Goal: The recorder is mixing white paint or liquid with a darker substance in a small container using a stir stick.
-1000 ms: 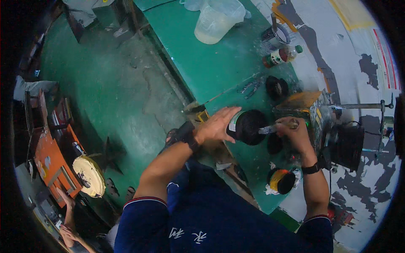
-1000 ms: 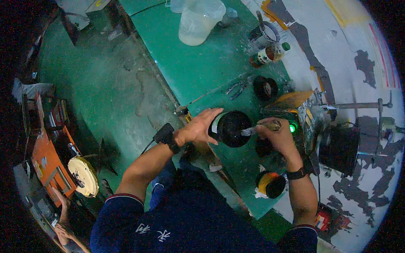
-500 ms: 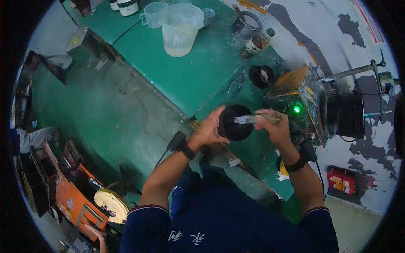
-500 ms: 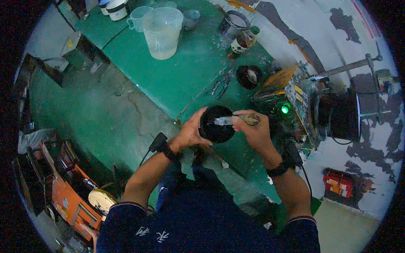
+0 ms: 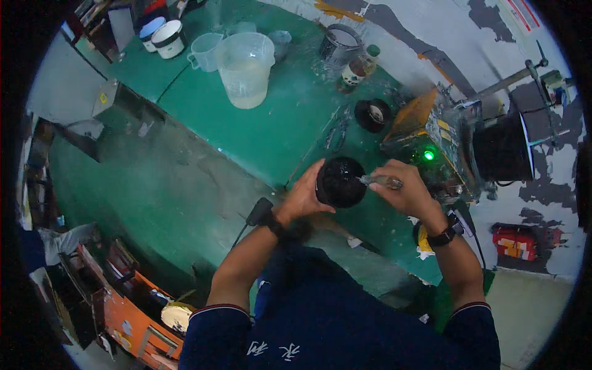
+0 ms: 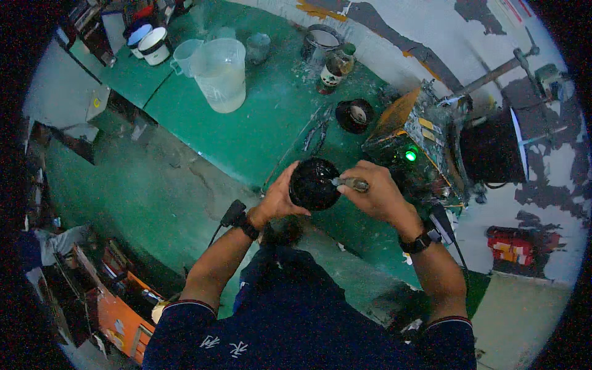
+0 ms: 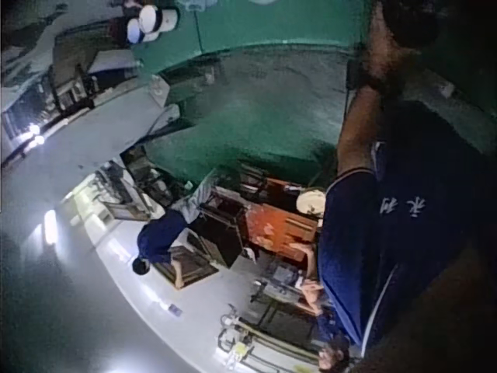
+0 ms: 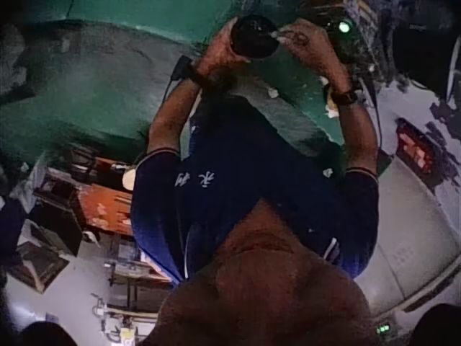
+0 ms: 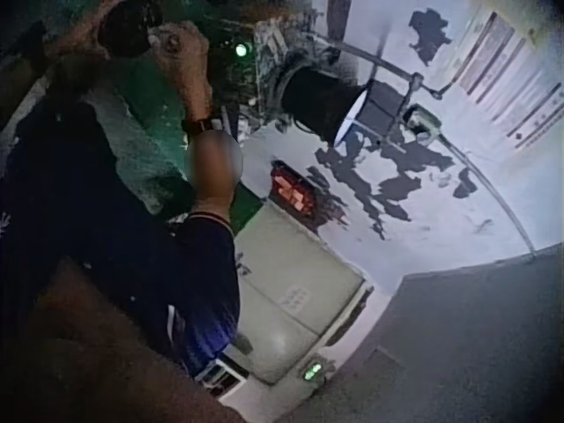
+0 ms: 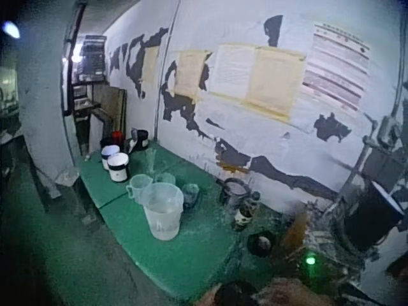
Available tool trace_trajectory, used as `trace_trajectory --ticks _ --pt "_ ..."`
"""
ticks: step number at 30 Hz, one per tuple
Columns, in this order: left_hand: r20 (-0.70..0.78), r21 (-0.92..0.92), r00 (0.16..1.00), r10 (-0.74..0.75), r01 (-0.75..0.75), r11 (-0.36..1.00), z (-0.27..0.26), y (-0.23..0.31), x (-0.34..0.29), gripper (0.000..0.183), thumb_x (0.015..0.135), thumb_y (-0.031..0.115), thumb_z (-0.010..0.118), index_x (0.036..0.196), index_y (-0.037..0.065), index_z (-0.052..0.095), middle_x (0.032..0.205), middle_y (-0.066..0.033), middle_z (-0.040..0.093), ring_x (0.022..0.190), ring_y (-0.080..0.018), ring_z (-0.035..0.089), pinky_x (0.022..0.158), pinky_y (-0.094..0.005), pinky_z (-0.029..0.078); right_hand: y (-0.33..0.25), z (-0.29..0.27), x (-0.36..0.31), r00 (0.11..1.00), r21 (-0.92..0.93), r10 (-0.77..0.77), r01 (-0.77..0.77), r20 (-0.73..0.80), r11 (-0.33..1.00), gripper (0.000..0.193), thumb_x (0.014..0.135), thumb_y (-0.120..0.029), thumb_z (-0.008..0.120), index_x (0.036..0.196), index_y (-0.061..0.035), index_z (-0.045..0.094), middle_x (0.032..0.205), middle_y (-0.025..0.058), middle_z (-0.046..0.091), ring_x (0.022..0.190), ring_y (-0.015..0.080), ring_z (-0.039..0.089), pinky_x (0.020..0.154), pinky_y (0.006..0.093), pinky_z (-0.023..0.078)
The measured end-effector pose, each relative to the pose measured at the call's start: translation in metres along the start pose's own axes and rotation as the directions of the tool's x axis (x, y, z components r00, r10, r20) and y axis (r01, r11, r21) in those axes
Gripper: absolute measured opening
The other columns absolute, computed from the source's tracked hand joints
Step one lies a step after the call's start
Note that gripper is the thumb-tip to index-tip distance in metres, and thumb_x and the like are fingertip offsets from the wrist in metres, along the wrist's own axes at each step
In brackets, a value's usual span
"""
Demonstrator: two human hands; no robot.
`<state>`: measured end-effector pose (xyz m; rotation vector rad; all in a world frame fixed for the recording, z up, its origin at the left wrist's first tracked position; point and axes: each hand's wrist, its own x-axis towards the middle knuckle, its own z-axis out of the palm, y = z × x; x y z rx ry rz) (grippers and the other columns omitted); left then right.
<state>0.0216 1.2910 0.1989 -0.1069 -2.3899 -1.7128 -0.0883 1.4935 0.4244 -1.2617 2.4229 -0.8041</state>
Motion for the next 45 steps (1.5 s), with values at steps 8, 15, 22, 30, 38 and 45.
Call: trace_trajectory --ticks 8,15,22,30,38,45 --pt "0.087 -0.139 0.996 0.005 0.007 0.990 -0.005 -0.008 0.019 0.119 0.050 0.030 0.100 0.148 0.005 0.036 0.143 -0.0162 0.051 0.133 -0.0322 0.051 0.112 -0.0404 0.041 0.023 0.030 -0.047 0.851 0.582 0.514 -0.366 -0.106 0.726 0.025 0.086 -0.021 0.079 0.098 0.0009 0.073 0.079 0.0039 0.070 0.073 0.0081 0.062 0.066 0.0280 0.051" --pt "0.315 -0.545 0.949 0.015 0.168 0.821 0.006 -0.025 0.033 0.109 0.058 0.024 0.097 0.146 0.006 0.035 0.140 -0.0152 0.052 0.131 -0.0276 0.052 0.110 -0.0420 0.043 -0.003 0.082 -0.049 0.586 0.854 0.782 -0.278 -0.211 0.439 0.022 0.087 -0.016 0.078 0.099 0.0029 0.073 0.079 0.0050 0.070 0.069 0.0092 0.064 0.062 0.0264 0.052" --pt "0.518 0.199 0.834 0.190 -0.334 0.921 -0.076 -0.029 0.091 0.077 0.074 0.020 0.084 0.141 0.006 0.047 0.134 -0.0195 0.056 0.125 -0.0372 0.054 0.104 -0.0465 0.046 -0.084 0.050 -0.024 0.421 0.535 0.764 -0.547 -0.489 0.644 0.027 0.085 -0.019 0.079 0.101 0.0015 0.073 0.082 0.0114 0.072 0.073 0.0185 0.069 0.067 0.0339 0.055" --pt "0.622 0.594 0.783 0.009 -0.480 0.646 -0.033 -0.030 0.190 0.042 0.086 0.028 0.069 0.117 0.003 0.058 0.094 -0.0233 0.070 0.081 -0.0395 0.070 0.068 -0.0504 0.055 -0.088 0.102 -0.018 0.429 0.289 0.606 -0.601 -0.670 0.745 0.025 0.084 -0.021 0.075 0.102 -0.0029 0.073 0.094 0.0215 0.068 0.088 0.0402 0.067 0.077 0.0466 0.056" --pt "0.622 0.682 0.783 -0.020 -0.528 0.506 -0.001 -0.022 0.198 0.077 0.081 0.022 0.075 0.141 -0.006 0.036 0.096 -0.0230 0.071 0.088 -0.0401 0.070 0.074 -0.0499 0.056 -0.084 0.128 -0.028 0.424 0.293 0.622 -0.616 -0.658 0.731 0.024 0.085 -0.020 0.072 0.101 -0.0029 0.069 0.097 0.0205 0.065 0.092 0.0410 0.064 0.080 0.0496 0.053" --pt "0.566 0.699 0.821 0.080 -0.529 0.482 -0.009 -0.065 0.232 0.075 0.079 0.023 0.075 0.139 -0.006 0.041 0.087 -0.0178 0.072 0.080 -0.0378 0.071 0.068 -0.0472 0.057 -0.077 0.125 -0.002 0.425 0.270 0.553 -0.562 -0.717 0.782 0.026 0.081 -0.024 0.074 0.096 -0.0030 0.070 0.091 0.0204 0.065 0.087 0.0407 0.065 0.077 0.0490 0.053"
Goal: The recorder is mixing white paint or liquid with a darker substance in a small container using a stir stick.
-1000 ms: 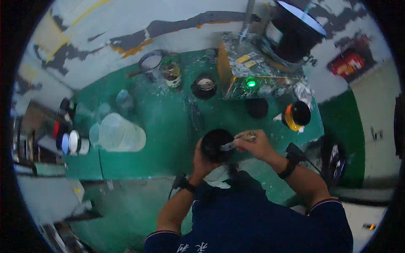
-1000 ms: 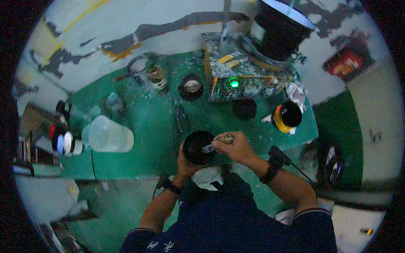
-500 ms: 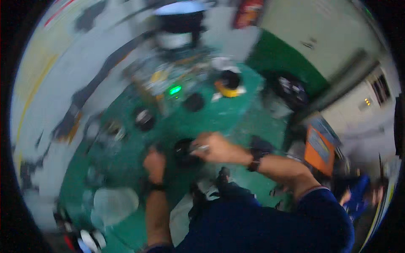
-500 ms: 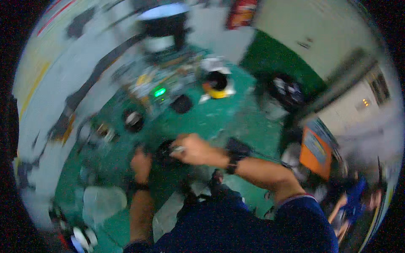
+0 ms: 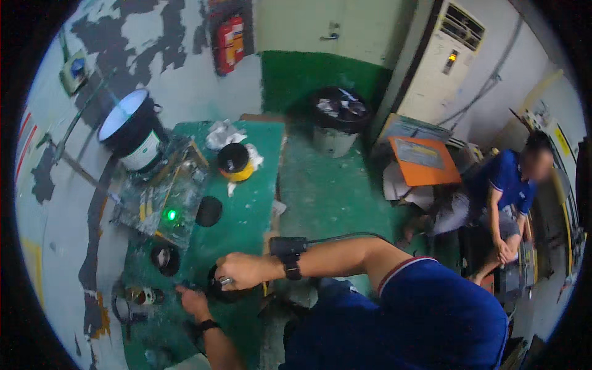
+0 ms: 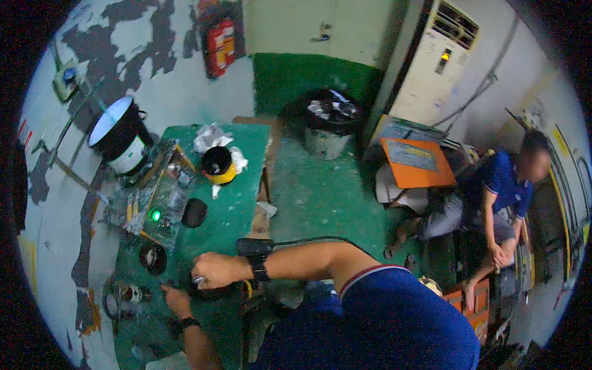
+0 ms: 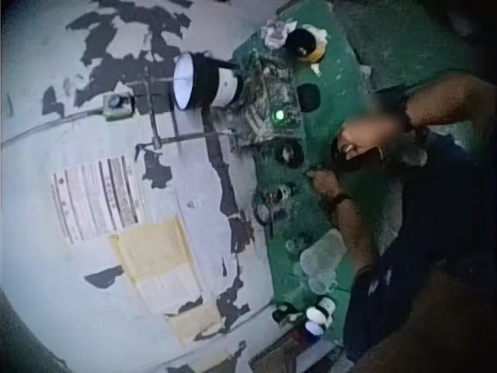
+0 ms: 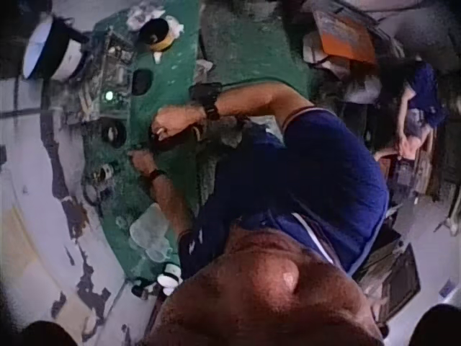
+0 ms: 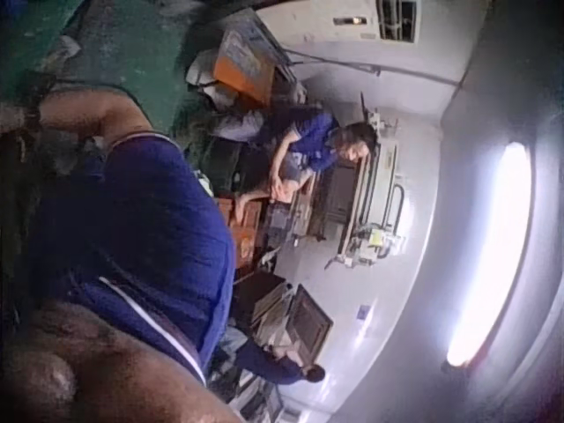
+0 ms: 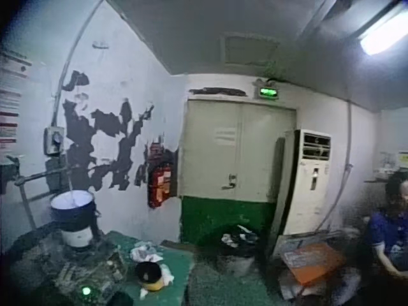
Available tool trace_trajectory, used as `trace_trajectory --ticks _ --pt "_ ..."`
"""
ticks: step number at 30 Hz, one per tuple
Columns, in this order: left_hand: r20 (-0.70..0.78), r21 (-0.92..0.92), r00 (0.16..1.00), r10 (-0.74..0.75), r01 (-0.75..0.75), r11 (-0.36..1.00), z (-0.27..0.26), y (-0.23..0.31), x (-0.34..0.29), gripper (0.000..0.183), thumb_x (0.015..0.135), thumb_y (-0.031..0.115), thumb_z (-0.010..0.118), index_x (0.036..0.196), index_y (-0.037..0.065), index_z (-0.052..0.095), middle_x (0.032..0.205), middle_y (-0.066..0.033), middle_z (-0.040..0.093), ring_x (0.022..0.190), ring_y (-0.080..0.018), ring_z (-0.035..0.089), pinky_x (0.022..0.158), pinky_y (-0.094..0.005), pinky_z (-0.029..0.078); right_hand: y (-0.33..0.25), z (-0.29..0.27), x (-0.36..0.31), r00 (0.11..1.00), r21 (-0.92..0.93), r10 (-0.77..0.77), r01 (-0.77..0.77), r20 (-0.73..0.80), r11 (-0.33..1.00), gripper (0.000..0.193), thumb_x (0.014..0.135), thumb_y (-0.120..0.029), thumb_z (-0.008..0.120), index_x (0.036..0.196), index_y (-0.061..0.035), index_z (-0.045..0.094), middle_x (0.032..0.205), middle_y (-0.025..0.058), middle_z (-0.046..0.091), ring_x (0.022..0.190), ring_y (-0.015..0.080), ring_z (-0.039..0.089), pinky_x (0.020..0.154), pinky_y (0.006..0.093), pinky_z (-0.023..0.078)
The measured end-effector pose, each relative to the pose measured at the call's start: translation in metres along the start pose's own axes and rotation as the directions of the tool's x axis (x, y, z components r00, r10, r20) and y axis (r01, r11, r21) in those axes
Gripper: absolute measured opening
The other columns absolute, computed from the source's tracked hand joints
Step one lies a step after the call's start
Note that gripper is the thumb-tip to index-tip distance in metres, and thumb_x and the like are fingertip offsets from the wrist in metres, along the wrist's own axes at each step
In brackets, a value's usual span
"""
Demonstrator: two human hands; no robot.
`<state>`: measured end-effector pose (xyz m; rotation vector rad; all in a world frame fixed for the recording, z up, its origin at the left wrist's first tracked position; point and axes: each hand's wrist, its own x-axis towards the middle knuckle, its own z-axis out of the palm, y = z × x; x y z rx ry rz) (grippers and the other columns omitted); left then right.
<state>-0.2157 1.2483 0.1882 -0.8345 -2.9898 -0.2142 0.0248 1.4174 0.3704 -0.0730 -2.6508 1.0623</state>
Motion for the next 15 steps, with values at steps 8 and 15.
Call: trace_trajectory --ticks 8,15 --pt "0.011 -0.052 0.999 0.037 -0.036 0.998 -0.018 0.029 -0.008 0.045 0.081 0.016 0.068 0.118 -0.005 0.053 0.088 -0.0217 0.071 0.083 -0.0392 0.070 0.073 -0.0487 0.057 0.006 -0.009 -0.007 0.999 -0.037 0.031 -0.032 -0.036 0.999 0.031 0.083 -0.030 0.078 0.104 -0.0064 0.072 0.090 0.0159 0.067 0.084 0.0374 0.067 0.074 0.0449 0.054" --pt "0.120 -0.166 0.990 -0.079 0.099 0.981 -0.047 0.000 -0.013 0.052 0.075 0.018 0.074 0.115 -0.006 0.053 0.097 -0.0247 0.071 0.087 -0.0453 0.068 0.080 -0.0487 0.055 0.001 -0.013 0.005 0.998 0.010 -0.035 0.035 0.043 0.999 0.029 0.085 -0.030 0.076 0.100 -0.0058 0.071 0.090 0.0180 0.067 0.084 0.0404 0.065 0.074 0.0467 0.053"
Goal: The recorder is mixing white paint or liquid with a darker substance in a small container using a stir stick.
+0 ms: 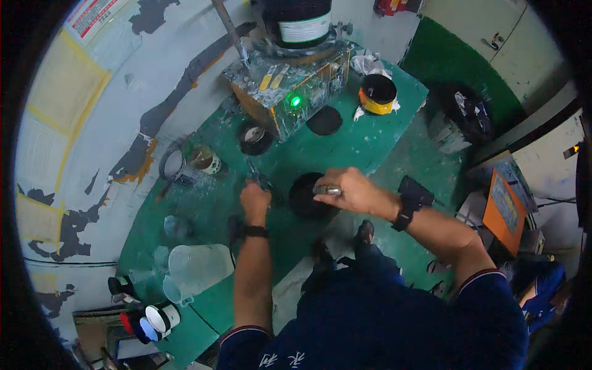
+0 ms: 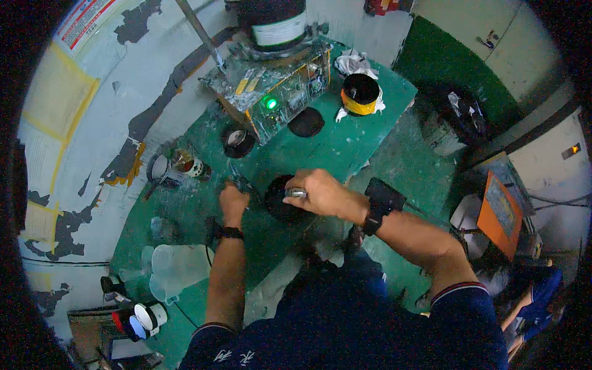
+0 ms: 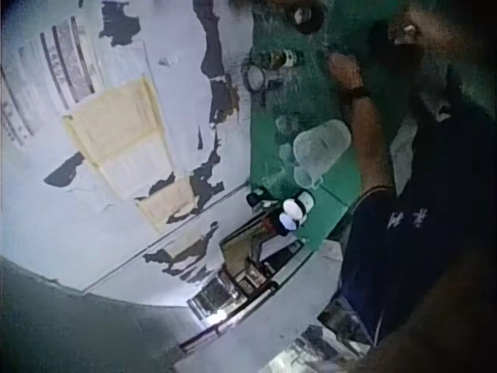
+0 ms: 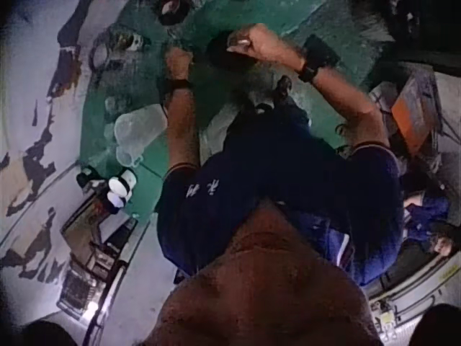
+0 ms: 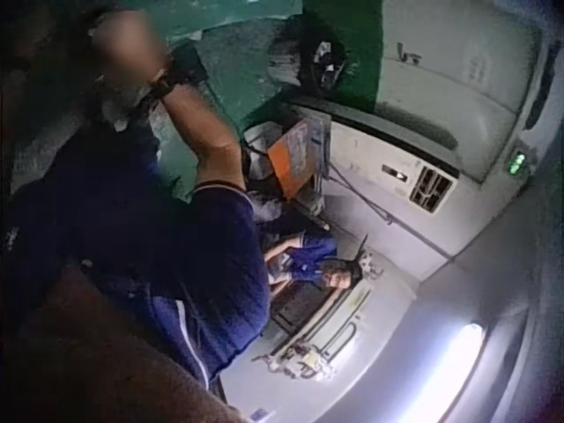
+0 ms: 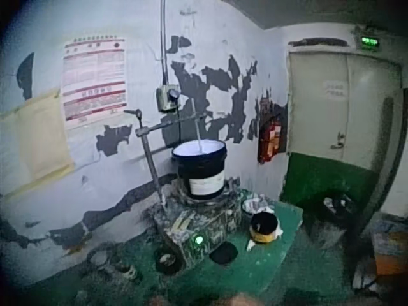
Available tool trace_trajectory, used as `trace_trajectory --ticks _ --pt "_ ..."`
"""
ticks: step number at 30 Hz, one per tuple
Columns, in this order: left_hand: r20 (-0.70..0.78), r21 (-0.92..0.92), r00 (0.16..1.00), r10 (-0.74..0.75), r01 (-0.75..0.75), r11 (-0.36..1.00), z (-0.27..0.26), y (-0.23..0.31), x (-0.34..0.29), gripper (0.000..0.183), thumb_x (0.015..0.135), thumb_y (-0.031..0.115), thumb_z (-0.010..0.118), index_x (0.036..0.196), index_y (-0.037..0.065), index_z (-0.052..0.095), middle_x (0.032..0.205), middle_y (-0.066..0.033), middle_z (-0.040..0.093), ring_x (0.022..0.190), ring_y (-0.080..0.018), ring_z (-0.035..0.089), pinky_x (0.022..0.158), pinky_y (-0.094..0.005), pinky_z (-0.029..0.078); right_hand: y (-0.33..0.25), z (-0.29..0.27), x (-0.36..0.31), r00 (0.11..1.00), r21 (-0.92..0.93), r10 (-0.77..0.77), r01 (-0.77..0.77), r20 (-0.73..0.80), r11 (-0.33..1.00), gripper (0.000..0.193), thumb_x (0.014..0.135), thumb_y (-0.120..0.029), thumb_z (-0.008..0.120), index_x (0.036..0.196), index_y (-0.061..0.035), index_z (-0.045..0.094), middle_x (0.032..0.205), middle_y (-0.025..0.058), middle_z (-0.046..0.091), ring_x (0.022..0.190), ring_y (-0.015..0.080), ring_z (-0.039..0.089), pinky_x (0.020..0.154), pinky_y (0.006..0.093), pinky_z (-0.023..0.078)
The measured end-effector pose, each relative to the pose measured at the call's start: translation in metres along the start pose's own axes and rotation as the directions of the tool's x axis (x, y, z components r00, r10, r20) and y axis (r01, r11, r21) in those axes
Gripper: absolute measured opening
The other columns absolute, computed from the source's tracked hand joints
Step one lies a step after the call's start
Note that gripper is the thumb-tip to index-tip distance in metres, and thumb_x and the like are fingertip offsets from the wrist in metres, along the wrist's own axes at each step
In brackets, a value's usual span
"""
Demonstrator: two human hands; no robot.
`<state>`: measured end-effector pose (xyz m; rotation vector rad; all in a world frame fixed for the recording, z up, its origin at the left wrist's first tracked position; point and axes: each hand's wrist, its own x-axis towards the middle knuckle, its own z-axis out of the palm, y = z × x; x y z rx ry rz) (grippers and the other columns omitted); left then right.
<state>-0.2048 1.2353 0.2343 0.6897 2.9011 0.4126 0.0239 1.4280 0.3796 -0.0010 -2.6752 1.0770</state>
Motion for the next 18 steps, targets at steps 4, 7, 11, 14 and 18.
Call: trace_trajectory --ticks 4,7,11,14,18 --pt "0.106 -0.009 0.992 -0.073 0.074 0.997 -0.025 -0.010 -0.024 0.055 0.075 0.017 0.073 0.123 -0.002 0.054 0.109 -0.0252 0.067 0.100 -0.0447 0.065 0.087 -0.0486 0.054 -0.008 -0.029 0.005 0.999 0.002 0.030 -0.030 -0.029 1.000 0.027 0.085 -0.030 0.076 0.096 -0.0058 0.073 0.089 0.0182 0.067 0.084 0.0403 0.065 0.073 0.0467 0.053" --pt "-0.045 -0.069 0.998 0.039 -0.042 0.997 -0.034 -0.020 -0.051 0.065 0.075 0.018 0.075 0.133 0.000 0.052 0.132 -0.0278 0.057 0.121 -0.0428 0.057 0.099 -0.0482 0.049 -0.010 -0.042 0.016 0.999 -0.090 0.015 -0.012 0.033 0.996 0.027 0.085 -0.030 0.076 0.097 -0.0055 0.073 0.089 0.0167 0.068 0.083 0.0384 0.066 0.074 0.0462 0.053" --pt "-0.011 -0.511 0.912 0.411 -0.358 0.781 0.012 -0.022 -0.090 0.087 0.070 0.022 0.085 0.142 -0.001 0.042 0.145 -0.0264 0.045 0.138 -0.0384 0.042 0.112 -0.0468 0.037 0.002 -0.025 0.025 0.997 -0.148 -0.051 0.058 0.055 0.987 0.027 0.084 -0.029 0.077 0.098 -0.0057 0.073 0.090 0.0147 0.068 0.083 0.0370 0.066 0.073 0.0451 0.053" --pt "0.037 -0.677 0.902 0.430 -0.294 0.675 0.021 0.014 -0.108 0.115 0.055 0.026 0.096 0.147 -0.002 0.033 0.142 -0.0242 0.048 0.136 -0.0369 0.046 0.113 -0.0450 0.038 0.016 -0.018 0.021 0.996 -0.092 -0.018 0.026 0.082 0.995 0.028 0.084 -0.032 0.075 0.095 -0.0062 0.073 0.088 0.0198 0.067 0.084 0.0418 0.065 0.073 0.0494 0.052" --pt "0.070 -0.892 0.921 0.384 -0.115 0.438 0.024 0.054 -0.108 0.125 0.047 0.027 0.100 0.147 -0.002 0.031 0.144 -0.0206 0.049 0.135 -0.0328 0.048 0.113 -0.0433 0.040 0.010 -0.024 0.005 0.975 0.022 0.223 -0.223 -0.020 0.975 0.028 0.083 -0.032 0.077 0.092 -0.0058 0.074 0.081 0.0187 0.069 0.075 0.0368 0.067 0.068 0.0438 0.053"
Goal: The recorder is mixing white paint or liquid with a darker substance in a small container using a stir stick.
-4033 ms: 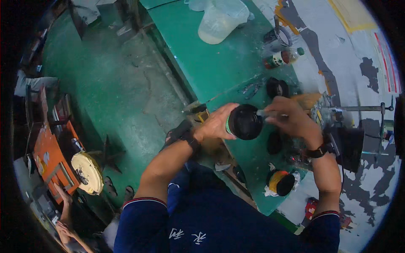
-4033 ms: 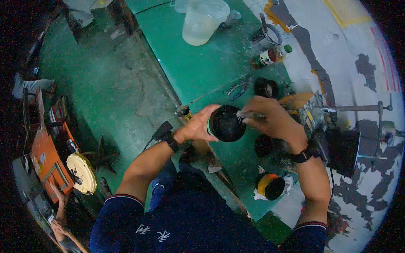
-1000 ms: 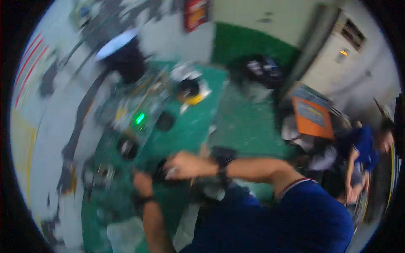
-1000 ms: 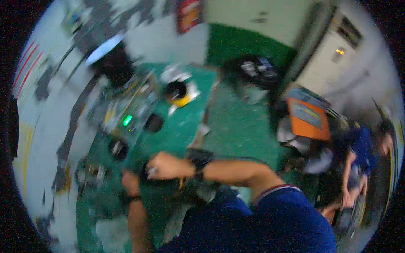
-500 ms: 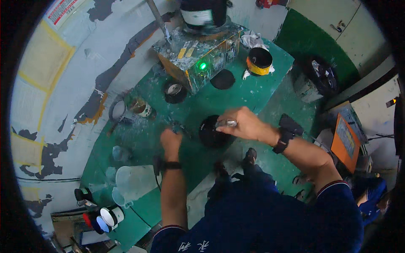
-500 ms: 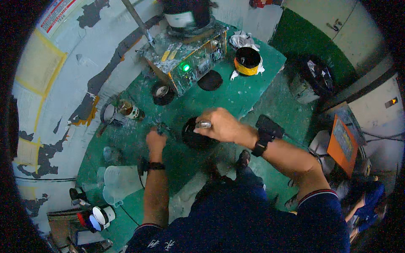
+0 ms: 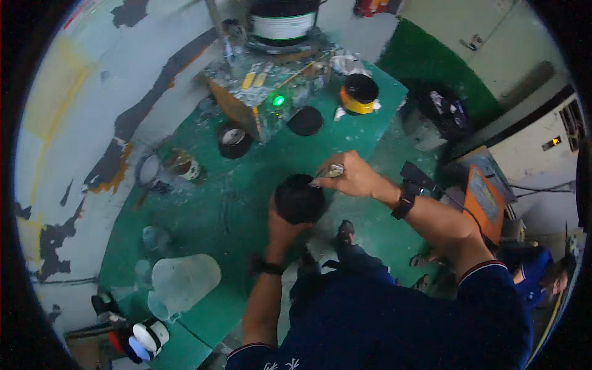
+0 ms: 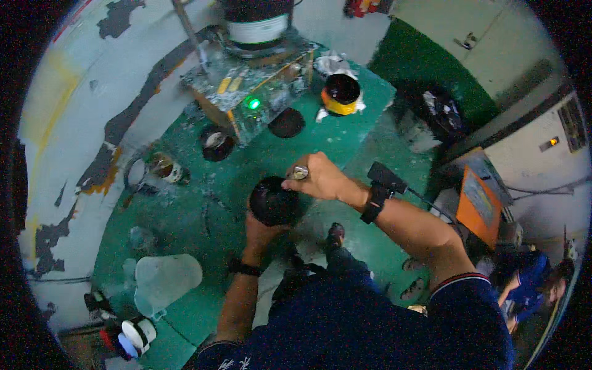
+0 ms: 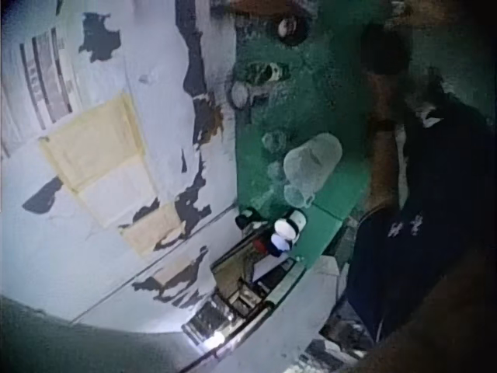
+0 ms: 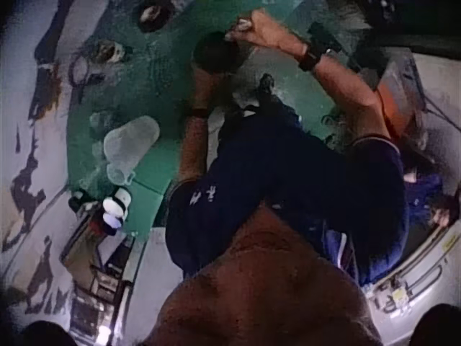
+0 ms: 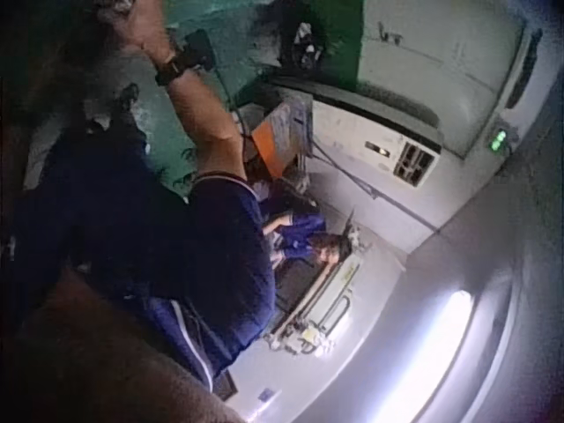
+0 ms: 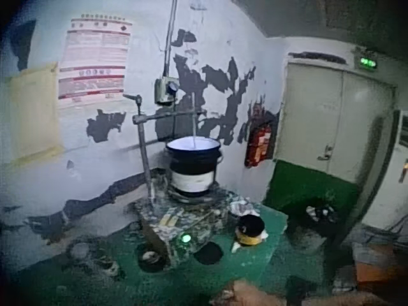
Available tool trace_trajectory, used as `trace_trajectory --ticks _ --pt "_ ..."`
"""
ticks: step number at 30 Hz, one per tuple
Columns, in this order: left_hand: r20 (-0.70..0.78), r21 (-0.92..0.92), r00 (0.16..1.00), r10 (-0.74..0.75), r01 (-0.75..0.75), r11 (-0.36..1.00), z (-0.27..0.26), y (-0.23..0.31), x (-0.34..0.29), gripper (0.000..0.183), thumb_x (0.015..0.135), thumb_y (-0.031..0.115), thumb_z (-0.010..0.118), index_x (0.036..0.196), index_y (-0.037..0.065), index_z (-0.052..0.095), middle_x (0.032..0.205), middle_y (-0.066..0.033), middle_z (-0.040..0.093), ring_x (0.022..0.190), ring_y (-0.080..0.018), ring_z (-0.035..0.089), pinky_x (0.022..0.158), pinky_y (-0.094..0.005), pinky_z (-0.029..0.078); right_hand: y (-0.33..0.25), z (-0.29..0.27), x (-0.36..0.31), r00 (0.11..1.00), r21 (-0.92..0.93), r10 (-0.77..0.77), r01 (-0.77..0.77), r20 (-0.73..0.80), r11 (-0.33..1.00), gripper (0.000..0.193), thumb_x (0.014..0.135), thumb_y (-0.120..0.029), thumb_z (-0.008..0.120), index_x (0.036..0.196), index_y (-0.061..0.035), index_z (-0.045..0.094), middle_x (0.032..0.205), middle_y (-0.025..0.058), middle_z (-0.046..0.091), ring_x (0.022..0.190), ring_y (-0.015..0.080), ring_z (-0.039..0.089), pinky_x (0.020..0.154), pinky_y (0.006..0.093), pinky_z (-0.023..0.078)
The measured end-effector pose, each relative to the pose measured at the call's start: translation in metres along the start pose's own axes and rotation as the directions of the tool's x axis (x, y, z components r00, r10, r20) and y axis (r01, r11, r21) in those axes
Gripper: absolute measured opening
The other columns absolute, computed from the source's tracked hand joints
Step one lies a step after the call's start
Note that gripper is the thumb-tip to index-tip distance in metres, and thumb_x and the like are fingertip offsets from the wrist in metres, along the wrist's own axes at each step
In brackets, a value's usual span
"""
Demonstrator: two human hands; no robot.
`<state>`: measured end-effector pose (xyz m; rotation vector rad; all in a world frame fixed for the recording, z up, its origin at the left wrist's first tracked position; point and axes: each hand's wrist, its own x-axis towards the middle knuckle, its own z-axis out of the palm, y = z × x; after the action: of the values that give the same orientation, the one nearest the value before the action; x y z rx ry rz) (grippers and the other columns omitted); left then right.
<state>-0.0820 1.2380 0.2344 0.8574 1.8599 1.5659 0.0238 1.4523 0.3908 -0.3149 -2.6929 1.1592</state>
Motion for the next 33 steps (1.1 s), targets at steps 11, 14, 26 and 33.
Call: trace_trajectory --ticks 11,14,26,33 --pt "-0.057 -0.074 0.976 0.210 -0.214 0.974 0.014 -0.078 0.013 0.127 0.051 0.019 0.097 0.152 -0.001 0.022 0.146 -0.0185 0.045 0.132 -0.0311 0.048 0.115 -0.0455 0.036 0.000 0.032 -0.024 0.944 0.224 0.263 -0.217 -0.199 0.950 0.034 0.081 -0.032 0.080 0.093 -0.0011 0.075 0.083 0.0174 0.073 0.073 0.0255 0.069 0.071 0.0392 0.055" --pt "0.013 0.023 0.981 0.192 -0.192 0.981 0.006 -0.051 0.014 0.124 0.053 0.019 0.095 0.151 -0.001 0.024 0.145 -0.0173 0.047 0.132 -0.0306 0.048 0.117 -0.0452 0.035 -0.022 0.005 -0.006 0.971 0.186 0.235 -0.224 -0.044 0.957 0.034 0.082 -0.032 0.079 0.095 -0.0010 0.074 0.086 0.0203 0.073 0.076 0.0269 0.070 0.071 0.0395 0.055" --pt "-0.113 0.079 0.982 0.149 -0.141 0.987 -0.001 -0.032 -0.002 0.124 0.050 0.031 0.101 0.148 0.000 0.031 0.140 -0.0178 0.052 0.128 -0.0282 0.055 0.109 -0.0403 0.044 -0.002 0.004 0.006 0.998 -0.088 -0.028 0.033 0.048 0.996 0.027 0.084 -0.028 0.078 0.095 -0.0037 0.074 0.083 0.0163 0.071 0.074 0.0281 0.069 0.068 0.0405 0.055" --pt "-0.100 -0.024 0.990 0.103 -0.106 0.994 0.004 -0.017 -0.001 0.122 0.052 0.029 0.100 0.149 0.002 0.030 0.142 -0.0161 0.050 0.131 -0.0277 0.051 0.111 -0.0405 0.043 0.007 0.024 -0.026 0.877 0.504 0.476 -0.441 0.066 0.743 0.026 0.085 -0.028 0.079 0.088 -0.0024 0.074 0.071 0.0063 0.068 0.063 0.0101 0.062 0.058 0.0315 0.051"
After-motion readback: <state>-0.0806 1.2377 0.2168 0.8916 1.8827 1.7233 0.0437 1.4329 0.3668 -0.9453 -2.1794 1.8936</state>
